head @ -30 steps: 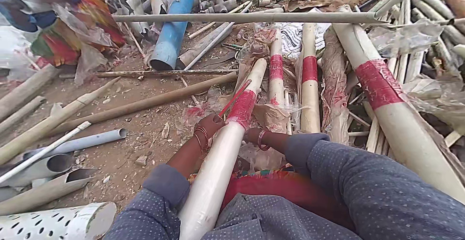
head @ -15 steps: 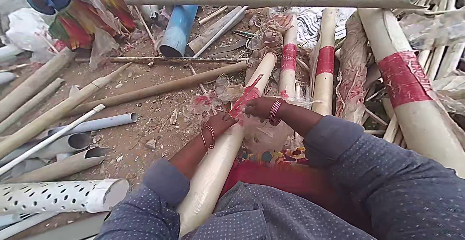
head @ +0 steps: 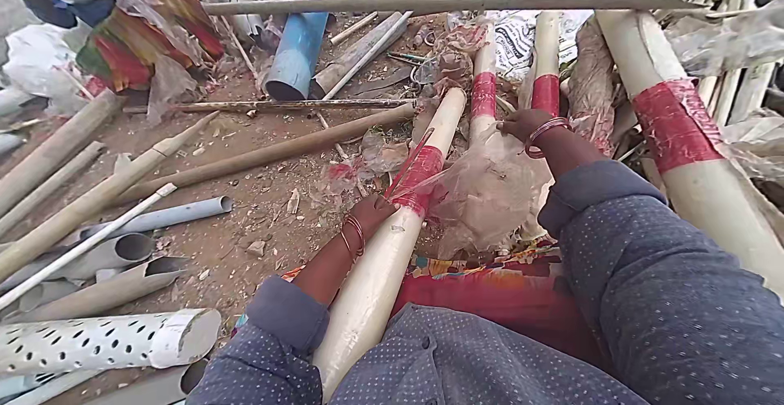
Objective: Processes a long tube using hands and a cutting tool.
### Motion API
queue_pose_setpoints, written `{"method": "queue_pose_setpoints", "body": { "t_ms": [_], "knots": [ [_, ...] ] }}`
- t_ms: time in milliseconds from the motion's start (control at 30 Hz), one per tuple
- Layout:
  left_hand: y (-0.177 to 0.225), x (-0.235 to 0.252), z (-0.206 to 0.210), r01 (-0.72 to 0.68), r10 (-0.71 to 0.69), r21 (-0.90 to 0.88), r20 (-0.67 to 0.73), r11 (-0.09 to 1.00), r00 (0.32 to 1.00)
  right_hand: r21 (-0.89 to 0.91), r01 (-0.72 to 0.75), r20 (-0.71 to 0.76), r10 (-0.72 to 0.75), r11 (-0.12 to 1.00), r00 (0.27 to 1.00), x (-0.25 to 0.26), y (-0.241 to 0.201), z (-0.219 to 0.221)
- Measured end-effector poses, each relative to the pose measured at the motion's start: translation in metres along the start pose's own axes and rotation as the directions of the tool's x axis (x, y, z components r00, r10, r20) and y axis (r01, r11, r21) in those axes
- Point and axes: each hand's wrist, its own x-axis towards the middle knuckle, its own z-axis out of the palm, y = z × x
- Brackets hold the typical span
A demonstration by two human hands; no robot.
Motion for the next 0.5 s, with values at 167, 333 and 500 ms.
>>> {"method": "queue_pose_setpoints", "body": {
  "t_ms": [167, 333, 500],
  "knots": [
    [-0.007, 0.005, -0.001, 0.033, -0.035, -0.049, -0.035, 0.998, 0.999, 0.1, -0.117, -0.085, 0.125, 0.988, 0.988, 0.001, 0.032, -0.017],
    [-0.011, 0.012, -0.001, 0.043, -0.047, -0.067, -0.056, 0.997, 0.997, 0.221, -0.06, -0.04, 0.071, 0.973, 0.997, -0.002, 0.016, -0.027],
    [-0.011, 0.015, 0.002, -0.002, -0.001, -0.045, -0.072, 0.999, 0.997, 0.445, 0.022, -0.279, 0.115, 0.895, 0.954, -0.019, -0.045, -0.026]
  ]
}}
